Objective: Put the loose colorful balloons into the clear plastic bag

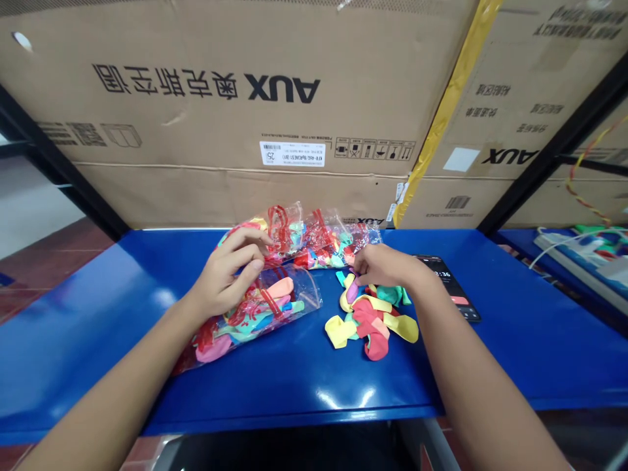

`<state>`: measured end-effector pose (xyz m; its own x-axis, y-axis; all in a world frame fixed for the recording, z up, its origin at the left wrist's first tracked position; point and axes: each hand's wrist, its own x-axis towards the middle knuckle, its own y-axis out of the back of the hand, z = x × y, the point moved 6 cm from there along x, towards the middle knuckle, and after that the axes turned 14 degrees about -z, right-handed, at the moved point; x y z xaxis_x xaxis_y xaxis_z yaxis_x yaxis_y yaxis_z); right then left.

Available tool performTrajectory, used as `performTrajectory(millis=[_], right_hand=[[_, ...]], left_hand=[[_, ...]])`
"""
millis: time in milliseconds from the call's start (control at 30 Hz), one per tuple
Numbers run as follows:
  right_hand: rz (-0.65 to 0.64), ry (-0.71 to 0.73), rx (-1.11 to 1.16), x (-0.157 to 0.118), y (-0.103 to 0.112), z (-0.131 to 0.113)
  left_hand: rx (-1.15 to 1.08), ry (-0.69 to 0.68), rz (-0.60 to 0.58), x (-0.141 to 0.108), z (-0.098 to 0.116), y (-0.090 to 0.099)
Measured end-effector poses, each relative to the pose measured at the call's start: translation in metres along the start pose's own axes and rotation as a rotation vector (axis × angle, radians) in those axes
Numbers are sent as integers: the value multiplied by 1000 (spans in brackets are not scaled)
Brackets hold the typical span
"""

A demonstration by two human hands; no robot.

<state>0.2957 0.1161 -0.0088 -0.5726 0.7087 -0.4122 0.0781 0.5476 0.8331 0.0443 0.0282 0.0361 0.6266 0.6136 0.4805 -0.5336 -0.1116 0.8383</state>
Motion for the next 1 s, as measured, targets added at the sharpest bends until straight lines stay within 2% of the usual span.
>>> performTrajectory(millis=[67,133,200,300,367,467,533,600,633,667,733,800,867,1000], right_hand=[[-51,-37,-32,3,-5,3],[-44,26,-21,1,-4,0],[-1,105,36,-7,3,-4],[100,224,266,-18,17,-12],[192,310,428,-18,19,-24],[263,420,589,-4,5,-55],[163,540,714,8,-13,-81],[-89,729,799,12,-28,-106],[-157,792,814,9,-29,-110],[-167,824,813,5,-26,-109],[-24,770,755,-3,-10,-90],[99,616,592,-8,2,-65],[54,454,356,-6,0,-47],[-173,256,24,5,-26,-34]], left_hand=[[14,6,-2,0,1,0],[29,11,-5,1,1,1],[33,9,2,1,1,1],[21,10,6,1,1,0],[14,10,1,1,0,-1],[8,8,-10,1,0,-2],[22,11,-12,1,0,-2],[47,18,-3,1,0,-1],[56,24,2,1,0,0],[58,29,6,1,0,1],[44,31,9,1,0,1],[24,22,-3,1,1,1],[10,15,-15,1,1,0],[25,22,0,0,0,0]])
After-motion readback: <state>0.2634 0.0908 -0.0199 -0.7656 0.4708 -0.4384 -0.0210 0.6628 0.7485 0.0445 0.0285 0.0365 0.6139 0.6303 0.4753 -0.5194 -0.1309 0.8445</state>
